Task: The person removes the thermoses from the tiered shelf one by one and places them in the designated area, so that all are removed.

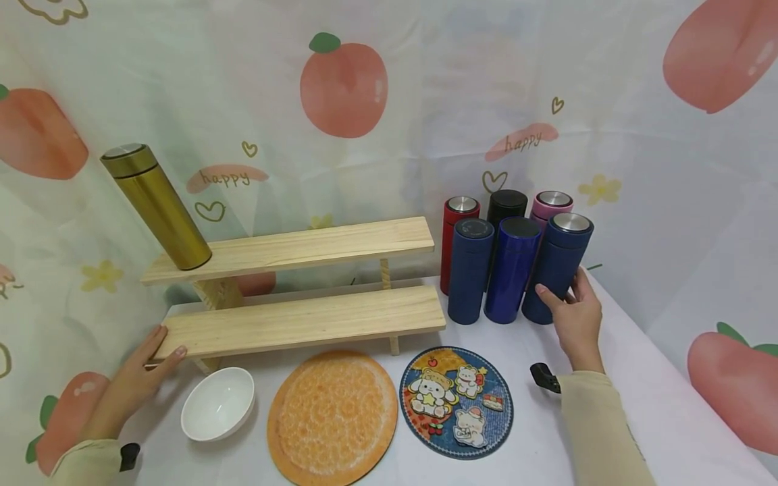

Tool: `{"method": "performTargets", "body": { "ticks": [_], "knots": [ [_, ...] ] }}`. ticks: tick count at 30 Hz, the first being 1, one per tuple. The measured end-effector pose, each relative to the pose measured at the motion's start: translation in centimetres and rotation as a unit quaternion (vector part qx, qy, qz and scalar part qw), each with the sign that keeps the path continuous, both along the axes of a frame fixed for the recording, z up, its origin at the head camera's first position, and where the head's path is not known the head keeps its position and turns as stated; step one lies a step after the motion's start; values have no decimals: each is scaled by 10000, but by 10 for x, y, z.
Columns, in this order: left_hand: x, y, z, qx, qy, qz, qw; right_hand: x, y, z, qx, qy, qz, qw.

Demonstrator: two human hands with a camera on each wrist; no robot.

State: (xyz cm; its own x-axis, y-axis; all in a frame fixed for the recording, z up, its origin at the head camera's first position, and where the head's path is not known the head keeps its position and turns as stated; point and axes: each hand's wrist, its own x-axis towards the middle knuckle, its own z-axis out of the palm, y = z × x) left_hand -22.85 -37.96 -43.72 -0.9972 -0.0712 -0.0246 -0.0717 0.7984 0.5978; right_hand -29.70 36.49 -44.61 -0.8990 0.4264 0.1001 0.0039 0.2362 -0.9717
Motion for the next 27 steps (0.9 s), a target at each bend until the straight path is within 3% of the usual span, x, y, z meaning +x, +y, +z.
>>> {"method": "performTargets", "body": {
  "ticks": [7, 11, 15, 19, 22, 27],
  "knots": [
    [0, 1, 2, 10, -53, 39, 10000, 3, 4, 2, -61, -387, 233, 9990],
    [0, 3, 3, 12, -59, 32, 10000, 7, 5, 9, 2, -251, 332, 9991],
    [1, 2, 1, 39, -35, 21, 10000, 15, 1, 26, -22, 78, 252, 9996],
    [1, 0, -2, 41, -5, 1, 10000, 27, -7, 50, -42, 559, -116, 9984],
    [1, -1, -2, 40, -21, 16, 10000, 37, -13, 67, -80, 1086, -397, 9933],
    [0, 1, 0, 54, -109, 60, 9999, 50, -28, 89, -129, 1878, -475, 9810]
  ]
}}
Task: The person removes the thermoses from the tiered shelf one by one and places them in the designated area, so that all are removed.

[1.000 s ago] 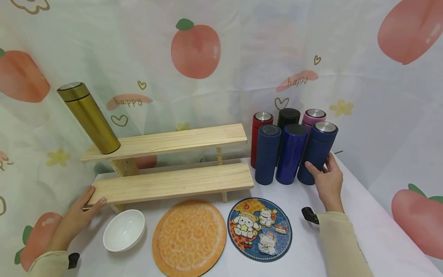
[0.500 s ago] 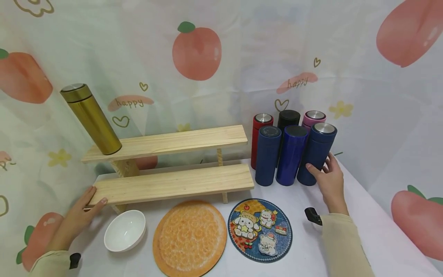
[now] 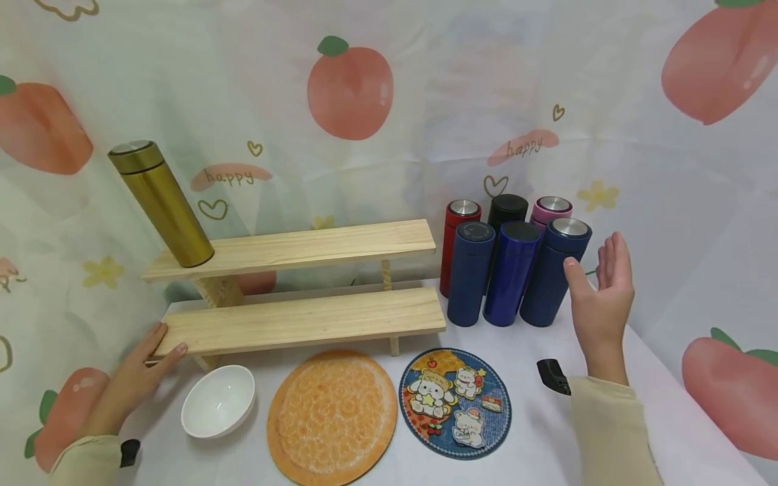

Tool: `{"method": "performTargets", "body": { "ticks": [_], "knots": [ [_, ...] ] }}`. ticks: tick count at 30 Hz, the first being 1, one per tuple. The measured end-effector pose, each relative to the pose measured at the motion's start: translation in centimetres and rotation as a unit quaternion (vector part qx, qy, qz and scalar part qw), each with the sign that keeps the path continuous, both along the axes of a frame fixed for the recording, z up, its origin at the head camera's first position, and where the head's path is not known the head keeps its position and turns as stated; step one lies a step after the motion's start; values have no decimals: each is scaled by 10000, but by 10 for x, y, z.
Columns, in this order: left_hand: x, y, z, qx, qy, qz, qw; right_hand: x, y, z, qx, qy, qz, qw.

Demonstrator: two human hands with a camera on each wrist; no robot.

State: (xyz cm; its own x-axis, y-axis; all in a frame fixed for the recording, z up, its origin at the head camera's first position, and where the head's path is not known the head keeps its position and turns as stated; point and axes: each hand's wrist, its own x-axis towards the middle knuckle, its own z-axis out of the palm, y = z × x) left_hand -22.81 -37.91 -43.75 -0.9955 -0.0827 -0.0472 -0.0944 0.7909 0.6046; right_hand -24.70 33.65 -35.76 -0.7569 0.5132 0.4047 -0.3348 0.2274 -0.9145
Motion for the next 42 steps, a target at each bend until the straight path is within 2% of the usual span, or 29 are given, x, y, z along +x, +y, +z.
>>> {"method": "performTargets", "body": {
  "ticks": [3, 6, 9, 13, 15, 18, 23, 29, 32, 38, 42],
  "knots": [
    [0, 0, 3, -39, 26, -6, 10000, 5, -16, 11, 219, 381, -5, 9990],
    [1, 0, 5, -76, 73, -11, 9999, 7, -34, 17, 303, 862, 179, 9957],
    [0, 0, 7, -63, 78, 9, 9999, 7, -57, 18, 410, 1312, 637, 9885],
    [-4, 0, 8, -43, 71, 26, 10000, 6, -93, 14, 893, 1435, 1162, 9787],
    [-6, 0, 8, -22, 82, 18, 10000, 4, -113, 12, 1109, 1380, 1344, 9750],
    [-6, 0, 8, 25, 105, 13, 9999, 1, -144, 9, 1018, 1299, 1846, 9688],
    [-3, 1, 7, 33, 192, 31, 9998, -7, -197, 4, 907, 1106, 2733, 9512],
    [-1, 3, 6, 63, 67, 121, 9999, -8, -253, -1, 1302, 479, 3336, 9325],
    [-1, 3, 5, 47, -23, 157, 9999, -10, -276, -4, 1182, 236, 3689, 9216],
    [1, 4, 4, 78, -27, 193, 9998, -15, -318, 2, 1008, -179, 4037, 9092],
    [4, 5, 3, 175, -68, 220, 9996, -20, -342, 12, 1112, -217, 4231, 8990]
  ]
}}
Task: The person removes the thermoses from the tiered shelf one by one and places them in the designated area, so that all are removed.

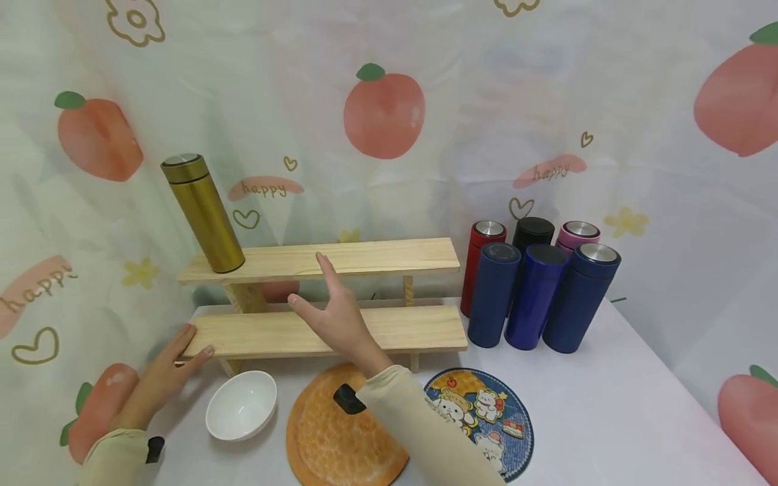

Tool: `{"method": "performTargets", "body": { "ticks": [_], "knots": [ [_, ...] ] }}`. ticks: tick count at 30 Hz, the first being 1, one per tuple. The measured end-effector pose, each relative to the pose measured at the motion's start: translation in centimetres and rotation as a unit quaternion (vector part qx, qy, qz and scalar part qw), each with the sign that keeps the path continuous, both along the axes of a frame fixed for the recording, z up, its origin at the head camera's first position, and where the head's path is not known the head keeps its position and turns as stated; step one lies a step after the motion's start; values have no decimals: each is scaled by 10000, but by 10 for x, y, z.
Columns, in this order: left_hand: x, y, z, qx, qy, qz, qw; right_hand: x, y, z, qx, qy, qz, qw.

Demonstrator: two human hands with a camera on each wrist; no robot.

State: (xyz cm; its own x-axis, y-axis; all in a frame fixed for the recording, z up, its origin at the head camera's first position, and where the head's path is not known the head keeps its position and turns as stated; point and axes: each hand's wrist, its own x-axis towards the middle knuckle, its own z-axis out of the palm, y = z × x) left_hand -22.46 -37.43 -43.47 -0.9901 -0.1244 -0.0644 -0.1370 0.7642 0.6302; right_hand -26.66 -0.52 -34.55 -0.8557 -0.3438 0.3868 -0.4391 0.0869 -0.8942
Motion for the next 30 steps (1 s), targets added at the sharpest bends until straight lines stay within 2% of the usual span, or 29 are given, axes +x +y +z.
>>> {"method": "performTargets", "body": {
  "ticks": [4, 11, 16, 23, 30],
  "knots": [
    [2, -2, -2, 36, -45, 47, 10000, -8, -23, 8, 33, -19, 302, 9995],
    [2, -6, -6, 10, 0, 86, 10000, -28, -62, 25, -8, -417, 536, 9977],
    [1, -3, -7, 0, -34, 121, 9999, -40, -83, 34, -14, -547, 490, 9973],
    [-2, -3, -5, -6, 268, 123, 9996, -49, -113, 47, 190, -562, 440, 9973],
    [-4, -1, -8, 19, 383, 112, 9992, -65, -138, 47, 210, -766, 239, 9966]
  ]
}}
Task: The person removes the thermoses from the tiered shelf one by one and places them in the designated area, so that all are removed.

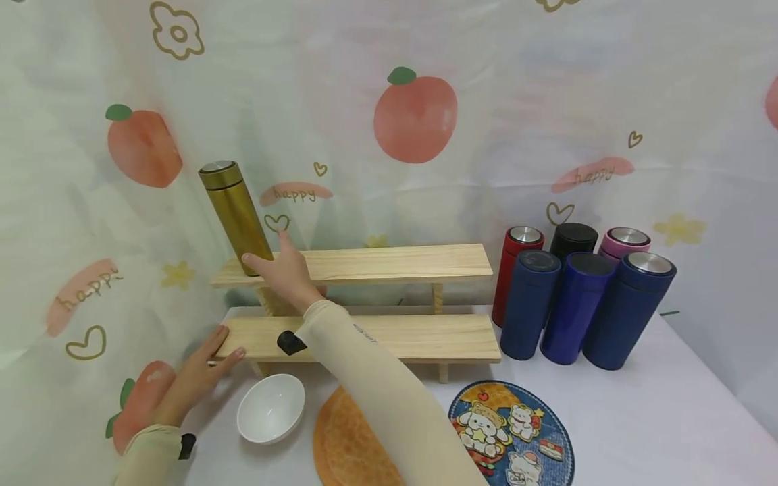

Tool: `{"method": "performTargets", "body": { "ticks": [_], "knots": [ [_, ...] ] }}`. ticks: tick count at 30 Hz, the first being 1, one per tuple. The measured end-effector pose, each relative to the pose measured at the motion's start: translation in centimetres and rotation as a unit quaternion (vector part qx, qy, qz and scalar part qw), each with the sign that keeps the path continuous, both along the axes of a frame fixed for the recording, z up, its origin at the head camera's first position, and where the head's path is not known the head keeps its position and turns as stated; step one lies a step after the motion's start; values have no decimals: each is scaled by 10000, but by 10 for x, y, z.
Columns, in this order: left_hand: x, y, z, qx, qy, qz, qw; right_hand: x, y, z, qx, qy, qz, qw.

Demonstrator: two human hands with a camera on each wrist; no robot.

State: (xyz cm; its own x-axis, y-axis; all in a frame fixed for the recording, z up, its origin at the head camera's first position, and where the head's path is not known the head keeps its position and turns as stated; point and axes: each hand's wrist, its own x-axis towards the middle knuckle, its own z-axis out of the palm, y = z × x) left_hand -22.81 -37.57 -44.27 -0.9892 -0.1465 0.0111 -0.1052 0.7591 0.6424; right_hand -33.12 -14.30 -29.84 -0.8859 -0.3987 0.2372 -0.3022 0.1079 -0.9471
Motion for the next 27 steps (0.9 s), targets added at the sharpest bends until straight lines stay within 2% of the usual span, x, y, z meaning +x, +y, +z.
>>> {"method": "performTargets", "body": {
  "ticks": [9, 15, 20, 27],
  "knots": [
    [-1, 5, 0, 16, -42, 165, 9999, -17, -23, 9, -451, -227, 214, 9985],
    [1, 4, 4, -5, -51, 261, 9996, -24, -39, 20, -534, -246, 102, 9982],
    [0, 5, 5, 2, 104, 194, 9998, -30, -44, 28, -525, -128, 27, 9985],
    [0, 2, 2, -19, 37, 167, 9999, -37, -56, 22, -372, 79, -252, 9990]
  ]
}}
